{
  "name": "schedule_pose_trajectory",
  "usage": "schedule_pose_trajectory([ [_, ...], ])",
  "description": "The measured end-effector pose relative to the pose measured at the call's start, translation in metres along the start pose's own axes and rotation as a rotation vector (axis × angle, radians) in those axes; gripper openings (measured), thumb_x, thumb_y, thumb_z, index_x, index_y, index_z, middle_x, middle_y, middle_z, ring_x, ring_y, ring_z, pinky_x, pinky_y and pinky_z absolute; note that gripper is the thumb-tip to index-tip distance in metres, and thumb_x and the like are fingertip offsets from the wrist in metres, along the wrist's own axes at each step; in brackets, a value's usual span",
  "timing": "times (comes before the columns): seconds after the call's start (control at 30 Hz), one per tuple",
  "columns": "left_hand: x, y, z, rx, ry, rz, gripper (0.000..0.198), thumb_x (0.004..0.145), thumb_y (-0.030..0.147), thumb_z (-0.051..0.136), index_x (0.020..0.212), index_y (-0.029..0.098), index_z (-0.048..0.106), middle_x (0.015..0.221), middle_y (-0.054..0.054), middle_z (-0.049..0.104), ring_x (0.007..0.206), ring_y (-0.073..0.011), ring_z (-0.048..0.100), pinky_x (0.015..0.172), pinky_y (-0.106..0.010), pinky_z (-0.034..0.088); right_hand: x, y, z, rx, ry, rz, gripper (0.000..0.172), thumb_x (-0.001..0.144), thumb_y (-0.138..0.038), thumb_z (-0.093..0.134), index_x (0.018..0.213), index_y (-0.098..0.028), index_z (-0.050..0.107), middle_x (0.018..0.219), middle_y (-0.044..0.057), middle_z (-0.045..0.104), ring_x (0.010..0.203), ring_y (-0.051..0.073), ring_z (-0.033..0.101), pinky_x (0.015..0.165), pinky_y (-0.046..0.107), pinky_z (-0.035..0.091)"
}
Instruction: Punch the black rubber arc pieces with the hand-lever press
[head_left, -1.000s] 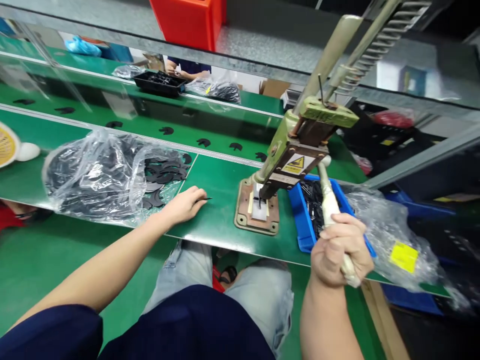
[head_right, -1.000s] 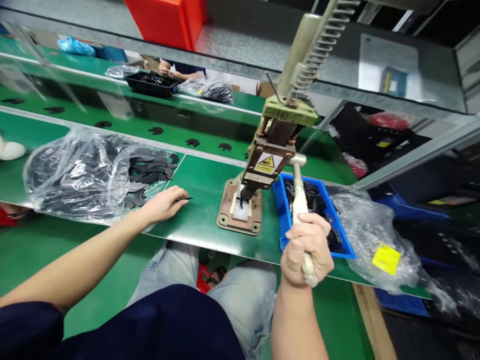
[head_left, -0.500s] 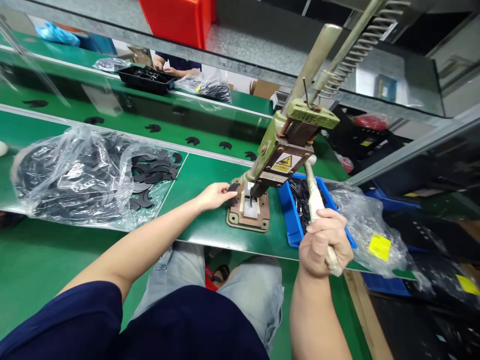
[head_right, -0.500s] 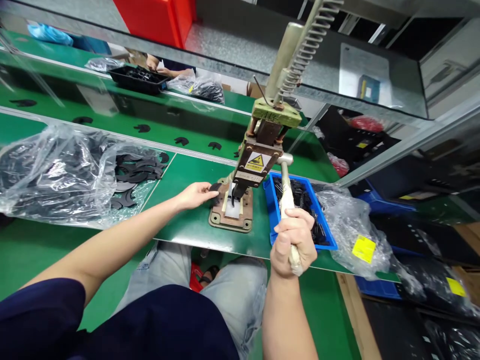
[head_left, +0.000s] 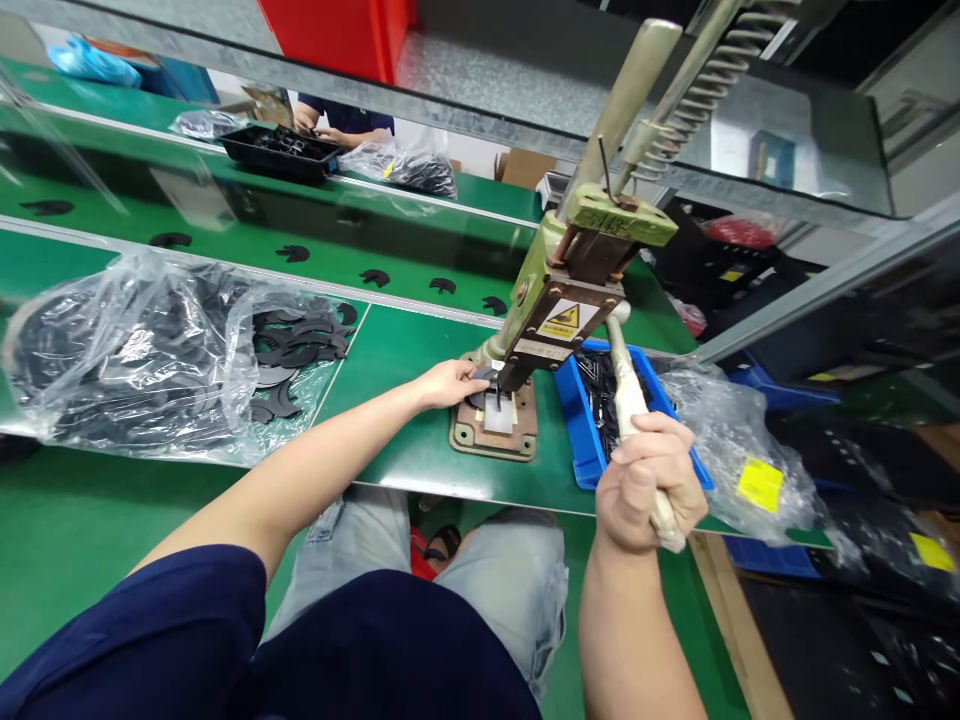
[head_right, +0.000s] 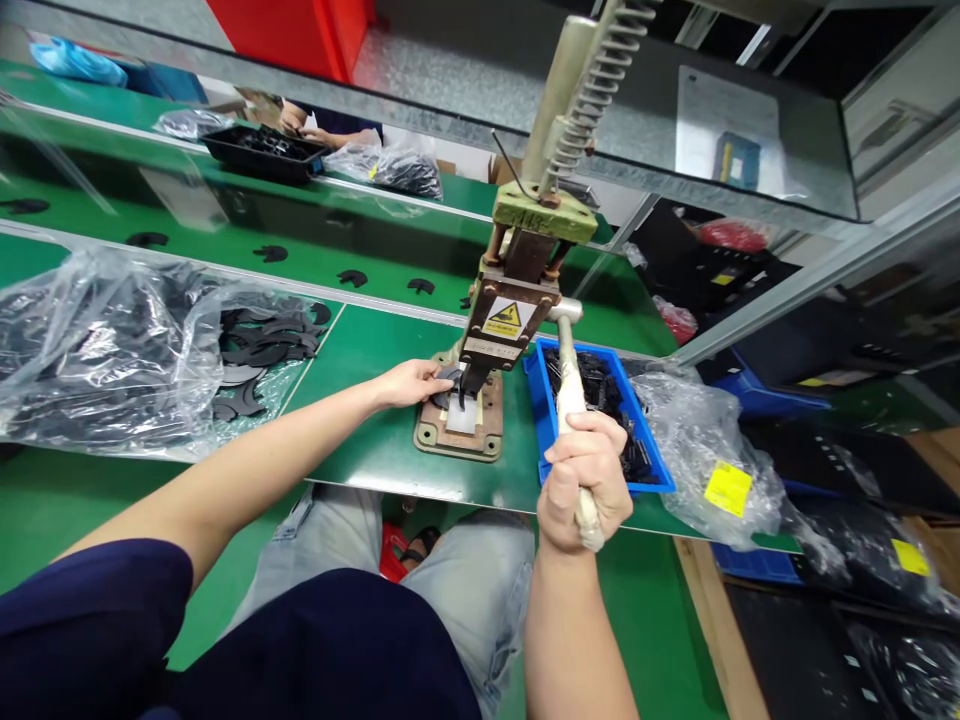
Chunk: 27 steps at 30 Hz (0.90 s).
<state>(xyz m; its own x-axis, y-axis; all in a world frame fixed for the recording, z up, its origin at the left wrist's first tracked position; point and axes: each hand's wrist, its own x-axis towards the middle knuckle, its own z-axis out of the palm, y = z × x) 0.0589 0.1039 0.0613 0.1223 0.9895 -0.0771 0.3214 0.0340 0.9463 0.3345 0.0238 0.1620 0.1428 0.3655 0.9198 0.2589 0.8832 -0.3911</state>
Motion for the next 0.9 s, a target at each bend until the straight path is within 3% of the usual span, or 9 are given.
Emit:
schedule_pose_trajectory([
  [0.3, 0.000, 0.018, -0.003, -0.093, -0.077, -0.191, 0.049, 0.080, 0.052, 0.091, 0.070, 0.021, 0.054, 0.049, 0.006, 0.050, 0.042, -0.0074, 0.041, 0.044, -0.022, 0.027, 0.002, -0.001, 0.004, 0.013, 0.039, 0.011, 0.035, 0.090, -0.035, 0.068, 0.061, -0.024, 0.052, 0.059, -0.001, 0.057, 0.074, 0.023, 0.063, 0.093, 0.055, 0.049],
  [0.53, 0.006, 0.022, -0.002, -0.133, -0.116, -0.341, 0.041, 0.084, 0.043, 0.091, 0.073, 0.019, 0.059, 0.050, 0.003, 0.058, 0.041, -0.0088, 0.051, 0.040, -0.020, 0.034, 0.000, 0.000, 0.008, 0.020, 0.063, -0.032, 0.038, 0.091, -0.035, 0.067, 0.060, -0.024, 0.048, 0.057, -0.002, 0.053, 0.068, 0.022, 0.060, 0.092, 0.055, 0.049],
  [0.67, 0.005, 0.026, -0.001, -0.192, -0.129, -0.432, 0.038, 0.084, 0.041, 0.092, 0.078, 0.017, 0.063, 0.057, -0.001, 0.066, 0.043, -0.0111, 0.059, 0.042, -0.020, 0.039, 0.042, -0.005, 0.016, 0.071, 0.095, -0.098, 0.035, 0.091, -0.031, 0.066, 0.063, -0.024, 0.046, 0.055, -0.004, 0.045, 0.060, 0.017, 0.054, 0.086, 0.048, 0.053],
  [0.73, 0.002, 0.029, 0.001, -0.205, -0.119, -0.447, 0.035, 0.089, 0.039, 0.088, 0.078, 0.017, 0.063, 0.056, -0.001, 0.065, 0.043, -0.0109, 0.060, 0.042, -0.019, 0.040, 0.082, -0.006, 0.023, 0.130, 0.088, -0.102, 0.019, 0.091, -0.033, 0.069, 0.079, -0.024, 0.058, 0.068, -0.003, 0.054, 0.067, 0.016, 0.059, 0.086, 0.045, 0.056],
  [0.77, 0.000, 0.030, 0.002, -0.211, -0.111, -0.446, 0.034, 0.092, 0.038, 0.085, 0.078, 0.017, 0.062, 0.055, 0.000, 0.065, 0.043, -0.0103, 0.059, 0.042, -0.019, 0.039, 0.103, -0.005, 0.026, 0.147, 0.047, -0.087, 0.014, 0.092, -0.035, 0.070, 0.094, -0.022, 0.064, 0.084, 0.002, 0.062, 0.079, 0.018, 0.065, 0.090, 0.044, 0.057],
  [0.83, -0.006, 0.033, 0.003, -0.229, -0.099, -0.426, 0.033, 0.096, 0.038, 0.081, 0.079, 0.017, 0.062, 0.055, 0.001, 0.064, 0.042, -0.0090, 0.057, 0.042, -0.019, 0.040, 0.135, -0.001, 0.029, 0.140, -0.051, -0.086, 0.040, 0.095, -0.037, 0.066, 0.126, -0.012, 0.064, 0.119, 0.014, 0.065, 0.110, 0.023, 0.070, 0.104, 0.046, 0.053],
  [0.9, -0.014, 0.034, 0.002, -0.262, -0.085, -0.383, 0.035, 0.095, 0.040, 0.081, 0.080, 0.017, 0.061, 0.057, 0.001, 0.065, 0.043, -0.0082, 0.057, 0.043, -0.018, 0.040, 0.142, 0.005, 0.027, 0.086, -0.056, -0.122, 0.053, 0.098, -0.034, 0.062, 0.142, -0.007, 0.057, 0.137, 0.020, 0.059, 0.130, 0.028, 0.065, 0.113, 0.048, 0.047],
])
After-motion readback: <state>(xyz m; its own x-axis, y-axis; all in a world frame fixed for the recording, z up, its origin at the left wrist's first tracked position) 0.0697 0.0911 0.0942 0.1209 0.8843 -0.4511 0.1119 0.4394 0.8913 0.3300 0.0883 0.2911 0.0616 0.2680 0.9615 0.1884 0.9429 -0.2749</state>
